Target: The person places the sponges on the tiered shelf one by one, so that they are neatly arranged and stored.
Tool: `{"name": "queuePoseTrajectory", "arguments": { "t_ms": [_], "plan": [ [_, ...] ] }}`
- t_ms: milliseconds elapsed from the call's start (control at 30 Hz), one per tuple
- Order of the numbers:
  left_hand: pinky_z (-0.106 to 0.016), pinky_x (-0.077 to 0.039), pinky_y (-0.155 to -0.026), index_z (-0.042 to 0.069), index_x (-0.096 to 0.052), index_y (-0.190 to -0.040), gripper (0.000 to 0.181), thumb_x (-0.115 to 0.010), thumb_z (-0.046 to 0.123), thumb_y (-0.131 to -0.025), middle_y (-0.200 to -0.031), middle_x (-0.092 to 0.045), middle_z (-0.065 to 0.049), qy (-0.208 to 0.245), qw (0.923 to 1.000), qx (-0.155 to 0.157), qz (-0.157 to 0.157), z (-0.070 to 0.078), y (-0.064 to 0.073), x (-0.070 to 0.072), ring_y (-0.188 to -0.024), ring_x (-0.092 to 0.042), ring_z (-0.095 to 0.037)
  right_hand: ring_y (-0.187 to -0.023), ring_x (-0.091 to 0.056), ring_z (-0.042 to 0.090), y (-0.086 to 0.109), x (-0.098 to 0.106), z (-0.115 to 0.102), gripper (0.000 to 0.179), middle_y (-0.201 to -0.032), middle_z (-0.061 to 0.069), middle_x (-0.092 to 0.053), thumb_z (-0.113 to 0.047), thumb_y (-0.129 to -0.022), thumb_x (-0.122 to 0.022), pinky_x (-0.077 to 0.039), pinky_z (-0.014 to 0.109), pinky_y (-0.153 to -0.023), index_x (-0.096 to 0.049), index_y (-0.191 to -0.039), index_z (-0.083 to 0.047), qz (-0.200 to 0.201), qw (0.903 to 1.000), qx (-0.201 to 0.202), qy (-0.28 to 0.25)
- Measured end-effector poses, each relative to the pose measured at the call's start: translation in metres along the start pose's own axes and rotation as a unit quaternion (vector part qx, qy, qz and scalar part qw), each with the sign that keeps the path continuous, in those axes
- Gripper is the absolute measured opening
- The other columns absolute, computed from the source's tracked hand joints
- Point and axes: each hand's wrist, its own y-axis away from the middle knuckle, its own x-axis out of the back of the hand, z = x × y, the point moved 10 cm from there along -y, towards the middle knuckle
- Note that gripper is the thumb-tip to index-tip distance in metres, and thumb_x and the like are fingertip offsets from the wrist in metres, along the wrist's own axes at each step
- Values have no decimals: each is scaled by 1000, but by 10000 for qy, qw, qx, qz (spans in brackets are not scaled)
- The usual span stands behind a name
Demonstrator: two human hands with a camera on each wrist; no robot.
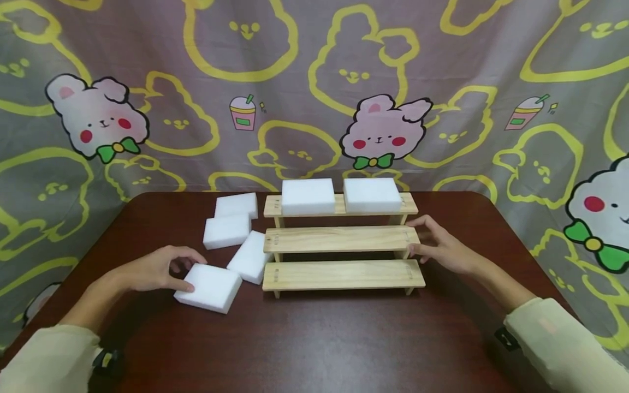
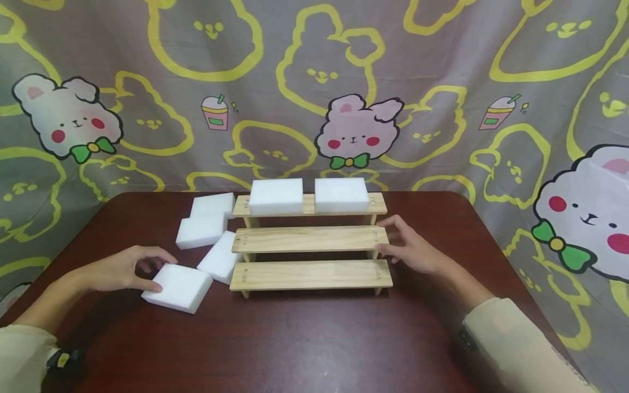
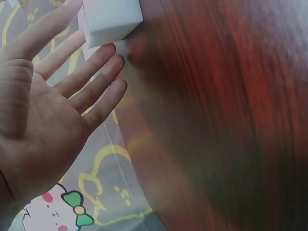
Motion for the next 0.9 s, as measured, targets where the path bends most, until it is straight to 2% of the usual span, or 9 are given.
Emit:
{"name": "queuePoseTrajectory", "arguments": {
  "t_ms": [100, 200, 300, 467, 567, 733, 900],
  "plan": [
    [-37, -54, -80, 4, -69, -121, 52, -91, 27, -79, -110, -68, -1, -91, 9997, 201, 141, -8, 4, 6, -94, -60, -18, -93, -68, 24, 0, 0, 0, 46, -121, 30, -59, -6, -101, -64, -58, 40, -69, -37, -137, 3, -8, 10000, 9, -14],
    [-37, -54, -79, 2, -68, -122, 54, -91, 26, -79, -112, -68, -5, -161, 9991, 271, 277, -13, 8, 11, -95, -60, -19, -94, -68, 25, 0, 0, 0, 46, -122, 29, -59, -7, -101, -64, -58, 40, -69, -37, -137, 2, -14, 10000, 5, -21],
    [-38, -55, -81, 0, -66, -127, 60, -92, 24, -78, -119, -68, -10, -44, 9993, 158, 349, -14, 12, 15, -99, -60, -21, -94, -68, 26, 0, -1, 0, 45, -124, 29, -58, -7, -102, -64, -58, 41, -69, -37, -137, 2, -27, 10000, -4, -12],
    [-34, -54, -89, 4, -60, -135, 71, -94, 22, -75, -133, -62, -16, 312, 9994, -155, 79, -11, 14, 9, -110, -55, -13, -94, -68, 25, 1, 0, -1, 46, -123, 29, -59, -7, -101, -64, -58, 41, -69, -37, -137, 3, -23, 10000, -12, -12],
    [-32, -52, -91, 6, -59, -135, 73, -95, 21, -74, -134, -59, -18, 302, 9993, -217, -44, -11, 14, 6, -111, -53, -13, -93, -68, 24, 1, 0, -1, 46, -122, 29, -59, -7, -101, -64, -58, 41, -69, -37, -137, 3, -17, 10000, -13, -24],
    [-30, -52, -92, 7, -59, -136, 73, -95, 21, -74, -135, -59, -17, 249, 9996, -151, 6, -10, 13, 8, -111, -55, -22, -93, -68, 25, 1, 0, 0, 46, -121, 29, -59, -7, -101, -64, -58, 41, -69, -37, -137, 4, -9, 10000, -22, -42],
    [-27, -52, -92, 8, -60, -136, 72, -95, 22, -74, -136, -60, -17, 227, 9996, -164, 75, -8, 16, 16, -110, -56, -15, -94, -68, 27, 1, 0, 0, 46, -121, 29, -59, -7, -101, -64, -58, 40, -69, -37, -137, 3, -8, 10000, -1, -48]
  ]
}}
